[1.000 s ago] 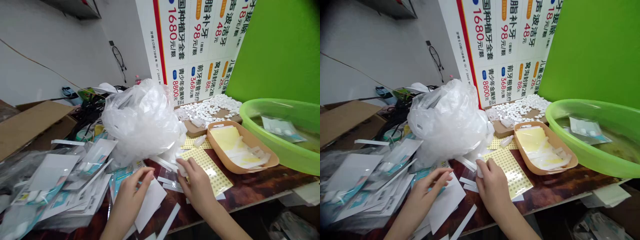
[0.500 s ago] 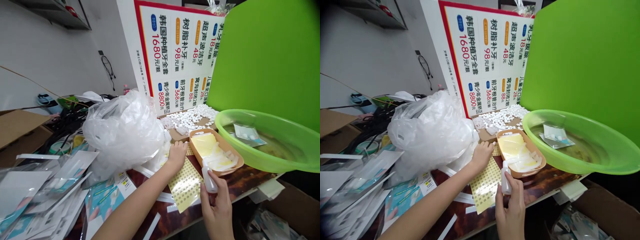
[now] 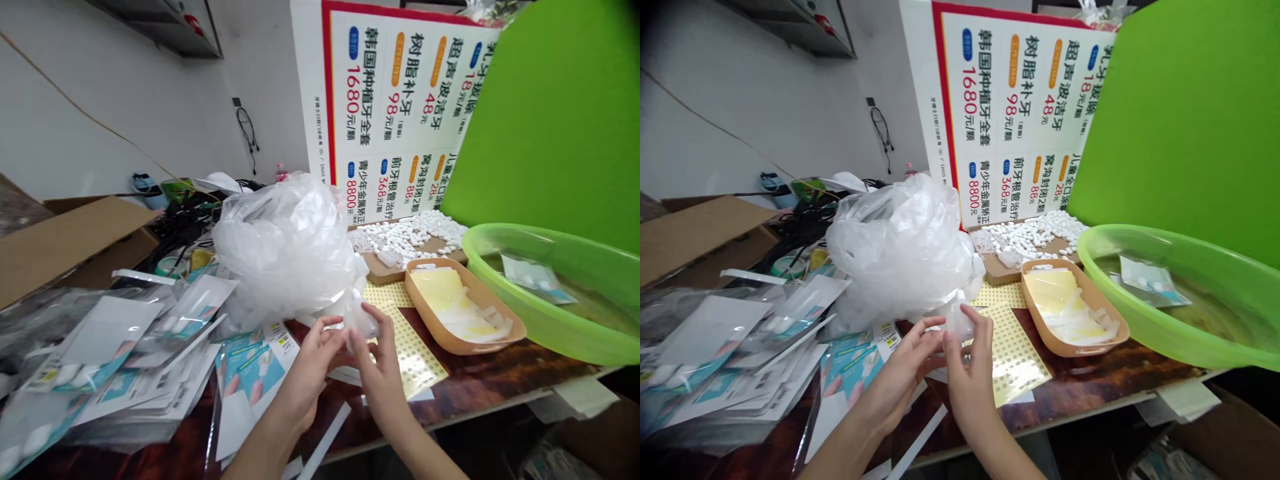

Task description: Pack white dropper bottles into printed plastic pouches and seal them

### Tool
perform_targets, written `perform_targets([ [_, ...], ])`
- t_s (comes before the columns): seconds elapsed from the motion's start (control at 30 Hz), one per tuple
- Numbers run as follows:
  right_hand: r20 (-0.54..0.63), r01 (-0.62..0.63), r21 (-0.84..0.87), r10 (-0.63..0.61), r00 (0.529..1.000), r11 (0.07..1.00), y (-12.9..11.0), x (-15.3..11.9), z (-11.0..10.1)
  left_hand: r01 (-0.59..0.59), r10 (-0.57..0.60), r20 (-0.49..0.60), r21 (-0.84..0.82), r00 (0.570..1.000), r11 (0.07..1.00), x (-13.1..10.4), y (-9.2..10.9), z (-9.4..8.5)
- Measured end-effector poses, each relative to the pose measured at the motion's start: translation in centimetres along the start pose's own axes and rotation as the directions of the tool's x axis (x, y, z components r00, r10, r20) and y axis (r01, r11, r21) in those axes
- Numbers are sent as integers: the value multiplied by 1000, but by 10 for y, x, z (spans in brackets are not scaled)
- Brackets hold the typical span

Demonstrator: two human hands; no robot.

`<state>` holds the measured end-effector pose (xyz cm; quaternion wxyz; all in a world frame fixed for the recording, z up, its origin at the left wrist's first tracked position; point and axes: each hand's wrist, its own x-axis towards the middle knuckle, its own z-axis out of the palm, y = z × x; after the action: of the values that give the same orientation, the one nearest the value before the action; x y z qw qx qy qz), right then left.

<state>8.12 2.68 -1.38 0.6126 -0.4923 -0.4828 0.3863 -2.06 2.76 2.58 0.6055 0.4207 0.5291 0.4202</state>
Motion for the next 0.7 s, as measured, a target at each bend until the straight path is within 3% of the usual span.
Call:
perform_targets([
  [0.1,128,235,-129,-219,967,963,1,-16,6,-18,5,-115,-119,993,993,-22,-9,-8],
  [0.23,326,528,-222,-448,833,820,14,-30,-2,-29,-2,-146,-207,989,978,-41,-21,-10],
  [0.3,321,581,-225,-503,802,782,22,-32,-9,-62,55,-131,-48,990,997,-51,-26,-18],
  [0.33,283,584,-244,-519,806,774,26,-32,-14,-80,99,-154,125,983,989,-56,-29,-25],
  [0.4,184,545,-302,-513,839,783,33,-31,-26,-37,225,-279,549,934,835,-65,-38,-41],
  [0.47,108,459,-330,-450,887,825,38,-28,-39,158,368,-424,804,828,573,-72,-51,-58],
  [0.53,70,371,-326,-369,927,870,41,-23,-51,308,482,-469,873,740,377,-77,-64,-68],
  [0.57,61,335,-330,-334,941,882,41,-21,-56,343,525,-459,888,717,307,-78,-71,-70],
  [0.7,74,315,-320,-308,948,893,41,-17,-60,377,610,-380,916,696,140,-77,-87,-67],
])
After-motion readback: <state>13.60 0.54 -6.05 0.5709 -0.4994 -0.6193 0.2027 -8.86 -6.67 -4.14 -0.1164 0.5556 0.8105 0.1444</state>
